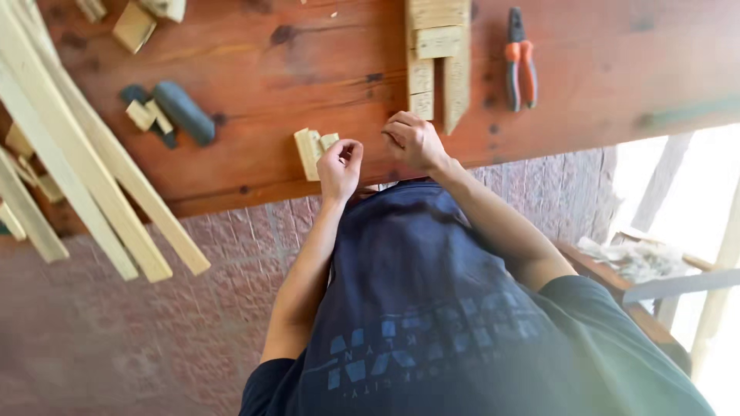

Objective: The person uses pliers to remove nails from small wooden blocks arranged on a workbench. They repeatedly pick up blocks, extract nails, and place the blocks aside while continuing the process across multiple pieces.

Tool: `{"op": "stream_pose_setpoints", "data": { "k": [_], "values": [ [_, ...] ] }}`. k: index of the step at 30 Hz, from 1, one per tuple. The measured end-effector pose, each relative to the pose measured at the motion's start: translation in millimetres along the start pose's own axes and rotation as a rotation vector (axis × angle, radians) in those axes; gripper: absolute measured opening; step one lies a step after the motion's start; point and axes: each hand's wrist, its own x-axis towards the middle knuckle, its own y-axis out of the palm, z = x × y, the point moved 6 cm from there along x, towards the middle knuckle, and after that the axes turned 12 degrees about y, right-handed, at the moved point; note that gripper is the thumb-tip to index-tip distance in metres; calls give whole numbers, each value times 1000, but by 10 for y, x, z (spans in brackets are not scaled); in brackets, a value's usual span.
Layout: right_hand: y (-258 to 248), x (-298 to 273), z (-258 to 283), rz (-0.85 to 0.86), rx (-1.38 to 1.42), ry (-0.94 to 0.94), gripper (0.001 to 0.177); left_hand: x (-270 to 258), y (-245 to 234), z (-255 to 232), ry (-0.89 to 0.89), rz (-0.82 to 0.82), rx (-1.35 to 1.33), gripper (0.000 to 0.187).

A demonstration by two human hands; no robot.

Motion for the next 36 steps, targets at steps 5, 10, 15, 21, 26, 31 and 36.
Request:
{"op": "stream_pose_setpoints", "data": {
  "k": [5,10,15,21,26,31,36],
  "values": [
    [-477,-85,-539,-88,-6,150,6,439,531,-394,135,74,5,11],
    [-965,-178,-1173,-157,-90,286,10,686,1232,-655,298,102,91,10],
    [-1492,-329,-1630,-325,-355,384,19,644,2018,-1116,691,285,480,31],
    [-1734,-325,-2107,-264,-582,587,45,636,2792,-991,652,415,691,68],
    [-1706,-117,-2130,-250,-638,510,47,664,2830,-1011,755,318,812,68],
    [-1501,-6,-2361,-229,-674,555,50,639,2828,-1006,756,288,800,66],
    [-1468,-9,-2496,-237,-587,648,34,638,2835,-970,769,277,776,67]
  ]
}}
